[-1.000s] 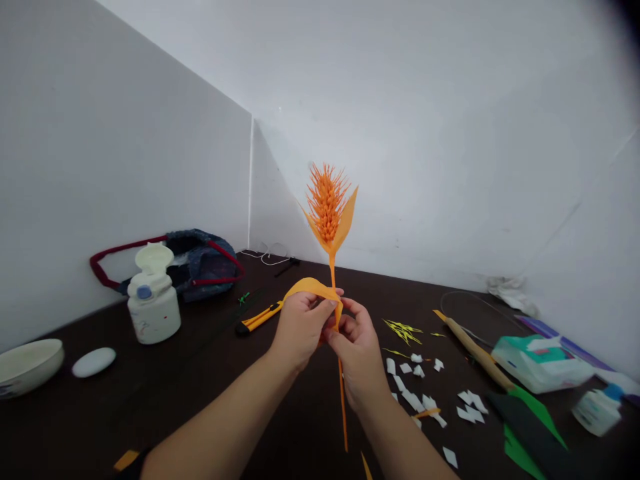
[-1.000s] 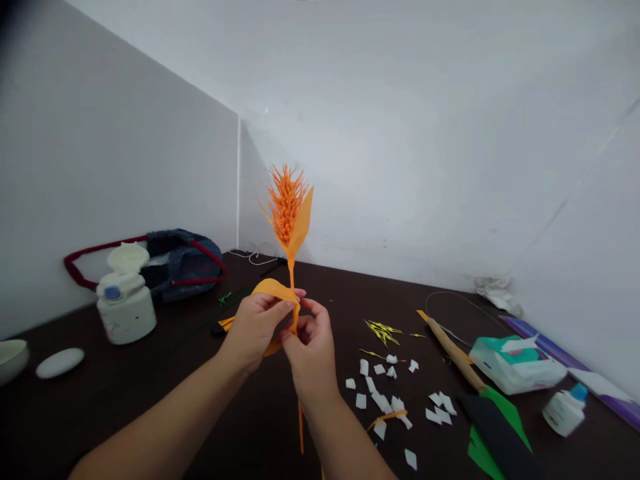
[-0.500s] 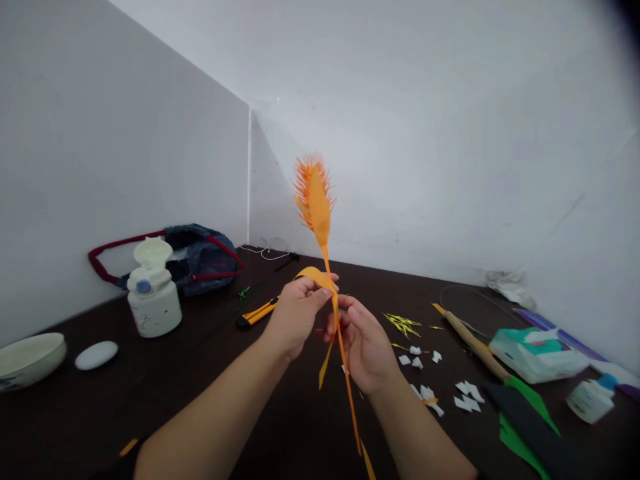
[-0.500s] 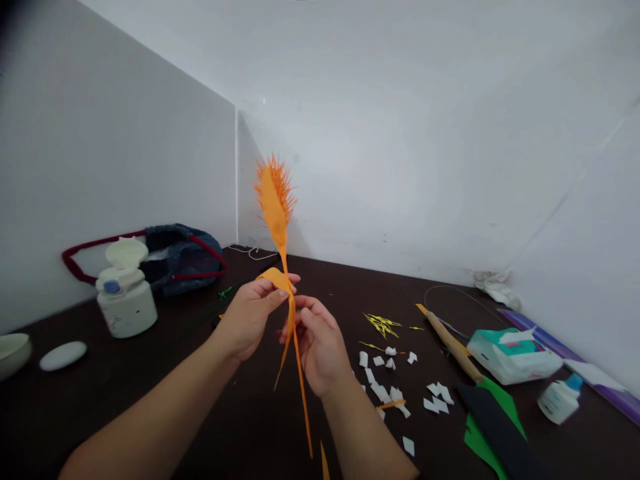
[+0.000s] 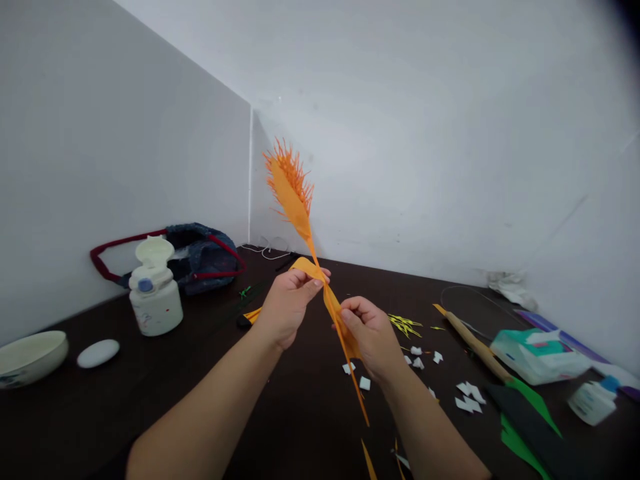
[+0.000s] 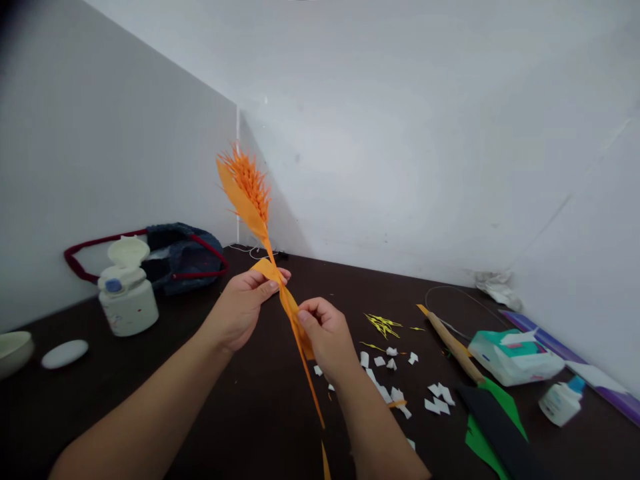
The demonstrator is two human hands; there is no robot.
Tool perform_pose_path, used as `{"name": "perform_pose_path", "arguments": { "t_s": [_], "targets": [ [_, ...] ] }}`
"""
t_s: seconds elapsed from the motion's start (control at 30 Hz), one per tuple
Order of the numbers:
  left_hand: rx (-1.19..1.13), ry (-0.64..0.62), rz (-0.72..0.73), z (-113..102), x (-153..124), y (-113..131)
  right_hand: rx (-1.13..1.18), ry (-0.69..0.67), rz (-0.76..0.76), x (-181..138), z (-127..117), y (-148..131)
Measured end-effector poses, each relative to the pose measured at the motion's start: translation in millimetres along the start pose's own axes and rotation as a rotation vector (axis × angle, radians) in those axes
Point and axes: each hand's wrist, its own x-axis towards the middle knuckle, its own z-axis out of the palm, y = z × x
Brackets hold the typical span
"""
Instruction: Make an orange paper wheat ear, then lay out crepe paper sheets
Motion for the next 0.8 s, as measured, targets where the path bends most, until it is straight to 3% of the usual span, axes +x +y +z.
{"name": "perform_pose_path", "arguments": {
  "t_s": [0.37,0.47,0.67,0.8],
  "targets": [
    [-0.057,-0.012,0.024,-3,0,2,-0.029,-0.133,0.058,-2,-1,-9],
    [-0.042,0.042,0.033,-1,0,4,-0.048,-0.106,0.035,-3,-2,-9],
    [0.072,0.091,0.072,-1,1,3,-0.159,-0.110,-0.160,-3,-7,-15],
    [0.195,0.066,0.111,3,-5,1,-0.145,-0.020,-0.120,-3,-3,-18]
  ]
}}
